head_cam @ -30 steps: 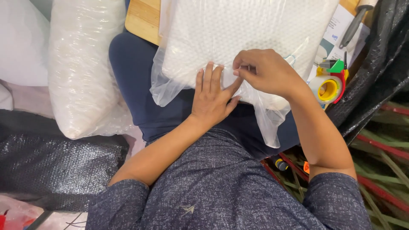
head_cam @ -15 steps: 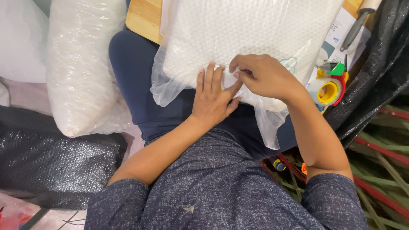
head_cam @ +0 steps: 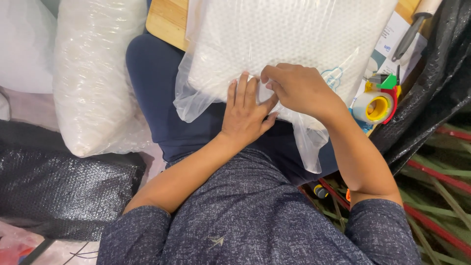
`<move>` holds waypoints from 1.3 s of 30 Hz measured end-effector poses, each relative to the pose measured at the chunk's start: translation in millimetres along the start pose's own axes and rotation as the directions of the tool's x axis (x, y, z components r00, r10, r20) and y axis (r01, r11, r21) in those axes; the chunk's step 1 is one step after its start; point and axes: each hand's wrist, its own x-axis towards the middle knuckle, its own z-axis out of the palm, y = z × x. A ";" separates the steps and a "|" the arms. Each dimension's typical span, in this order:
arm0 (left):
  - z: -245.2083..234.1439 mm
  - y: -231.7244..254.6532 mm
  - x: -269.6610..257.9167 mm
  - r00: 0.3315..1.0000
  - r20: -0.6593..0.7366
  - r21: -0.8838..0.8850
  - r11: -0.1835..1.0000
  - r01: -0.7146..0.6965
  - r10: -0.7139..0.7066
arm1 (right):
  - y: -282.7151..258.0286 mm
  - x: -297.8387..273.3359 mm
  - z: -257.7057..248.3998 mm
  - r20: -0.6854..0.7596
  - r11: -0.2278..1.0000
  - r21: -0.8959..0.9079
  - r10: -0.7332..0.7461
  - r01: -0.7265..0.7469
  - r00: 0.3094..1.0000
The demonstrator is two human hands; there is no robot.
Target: The person is packaging a pillow by first sliding it into a plastic bag, sealing the bag with tape, and then inserting the bagged pillow into a blue fabric carrying case.
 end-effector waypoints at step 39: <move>5.8 -1.1 -1.5 0.998 -0.054 0.010 1.000 0.010 -0.009 | 4.4 2.2 24.3 -0.133 0.981 -0.184 0.032 -0.056 0.991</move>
